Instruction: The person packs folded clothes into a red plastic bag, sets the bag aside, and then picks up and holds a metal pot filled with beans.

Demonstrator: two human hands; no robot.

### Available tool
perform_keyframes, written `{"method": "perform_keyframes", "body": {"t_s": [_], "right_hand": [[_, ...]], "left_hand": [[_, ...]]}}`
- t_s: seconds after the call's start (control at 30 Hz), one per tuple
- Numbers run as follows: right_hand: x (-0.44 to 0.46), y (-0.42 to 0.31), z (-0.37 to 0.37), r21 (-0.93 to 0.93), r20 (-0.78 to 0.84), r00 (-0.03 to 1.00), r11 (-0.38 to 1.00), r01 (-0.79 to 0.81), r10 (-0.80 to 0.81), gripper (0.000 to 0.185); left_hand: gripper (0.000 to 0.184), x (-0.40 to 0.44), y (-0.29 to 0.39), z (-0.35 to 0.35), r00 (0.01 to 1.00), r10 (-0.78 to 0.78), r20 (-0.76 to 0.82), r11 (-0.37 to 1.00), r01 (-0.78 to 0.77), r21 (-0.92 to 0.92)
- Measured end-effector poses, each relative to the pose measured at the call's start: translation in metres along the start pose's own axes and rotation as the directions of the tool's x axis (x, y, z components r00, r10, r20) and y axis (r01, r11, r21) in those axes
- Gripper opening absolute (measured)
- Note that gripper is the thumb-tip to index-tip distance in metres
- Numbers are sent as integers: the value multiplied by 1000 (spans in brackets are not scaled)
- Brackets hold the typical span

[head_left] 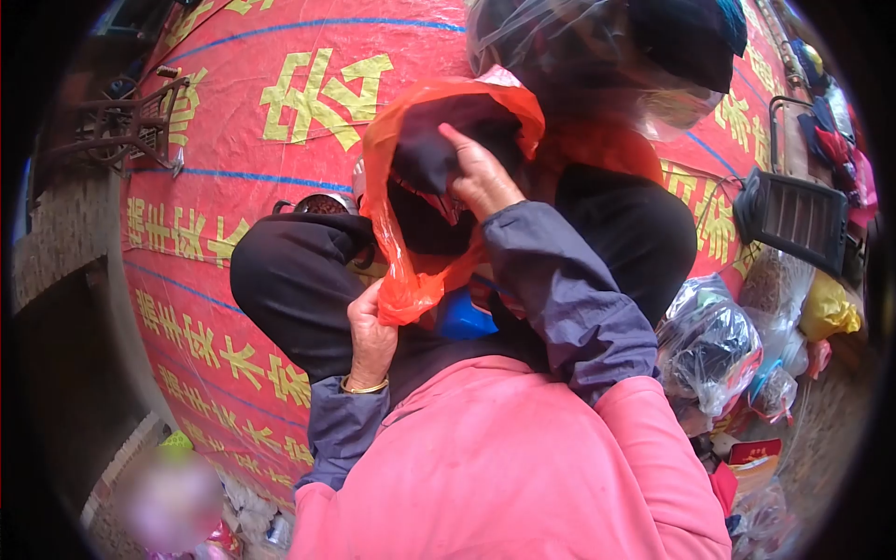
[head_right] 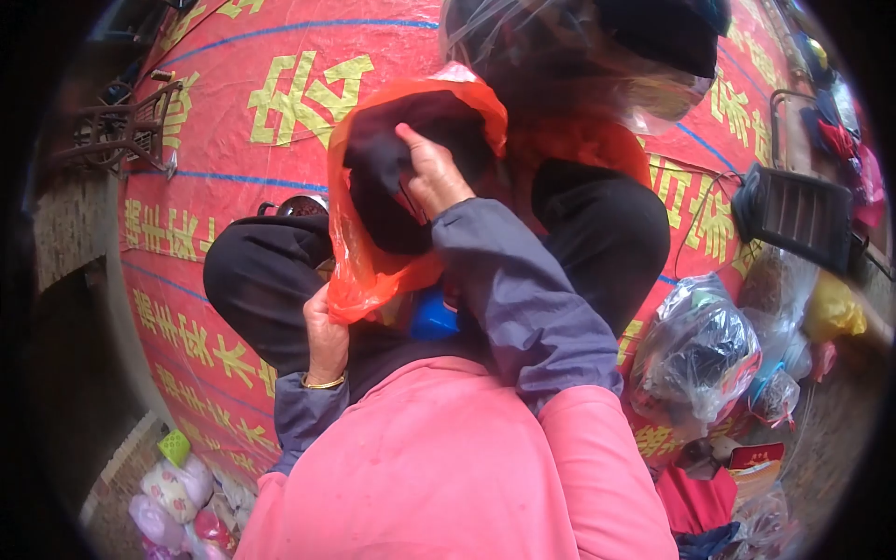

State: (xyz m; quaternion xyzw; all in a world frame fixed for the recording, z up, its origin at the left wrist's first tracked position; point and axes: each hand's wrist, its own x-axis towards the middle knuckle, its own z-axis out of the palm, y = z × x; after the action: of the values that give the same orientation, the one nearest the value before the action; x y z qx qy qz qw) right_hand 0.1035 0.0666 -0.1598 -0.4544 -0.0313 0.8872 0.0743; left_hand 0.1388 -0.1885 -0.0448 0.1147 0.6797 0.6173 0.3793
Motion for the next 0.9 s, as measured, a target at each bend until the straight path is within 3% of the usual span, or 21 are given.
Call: {"method": "perform_keyframes", "body": {"t_s": [0.03,0.13,0.2,0.23,0.27,0.33,0.43,0.5,0.57,0.63,0.67,0.77,0.8,0.87,0.9], "right_hand": [[-2,10,-6,-288,-103,982,949,125,-161,34],[44,69,-67,-379,-218,946,914,143,-239,35],[25,81,-83,-612,-129,930,765,199,-345,38],[13,78,-80,-736,-142,923,662,144,-359,46],[10,79,-77,-735,-144,924,663,141,-355,46],[8,77,-75,-844,-125,932,530,81,-341,50],[3,76,-70,-874,-70,904,463,149,-422,53],[-2,75,-77,-868,3,927,460,188,-374,56],[-6,76,-89,-859,74,942,458,228,-328,58],[-29,84,-94,-902,181,913,309,302,-366,54],[-39,88,-96,-900,181,911,311,305,-370,54],[-67,99,-102,-912,371,862,37,408,-345,45],[-78,100,-102,-911,373,860,37,411,-348,45],[-108,97,-97,-882,470,829,-117,457,-303,44],[-121,96,-96,-887,460,841,-98,452,-283,43]], "left_hand": [[24,1,0,0,1000,5,-8,1000,-6,-12],[26,3,0,0,1000,-10,-19,1000,9,-27],[30,6,-2,0,999,-27,-19,999,27,-31],[30,6,-2,0,1000,-16,-15,999,16,-46],[29,5,-2,0,1000,-7,-9,998,7,-60],[34,3,0,1,1000,-18,-23,999,18,-27],[39,3,3,4,999,-19,-40,1000,18,-16],[37,0,1,2,999,-18,-43,999,16,-31],[22,-1,-5,-2,1000,26,-5,998,-26,-57],[21,-2,-3,0,1000,20,-21,998,-21,-67],[20,-3,-3,1,999,8,-42,997,-11,-76],[18,-6,0,3,999,14,-35,995,-17,-94],[17,-6,1,3,999,15,-34,994,-19,-104],[17,-8,1,4,999,19,-38,995,-22,-98],[16,-9,0,5,999,21,-46,995,-25,-94]]}}
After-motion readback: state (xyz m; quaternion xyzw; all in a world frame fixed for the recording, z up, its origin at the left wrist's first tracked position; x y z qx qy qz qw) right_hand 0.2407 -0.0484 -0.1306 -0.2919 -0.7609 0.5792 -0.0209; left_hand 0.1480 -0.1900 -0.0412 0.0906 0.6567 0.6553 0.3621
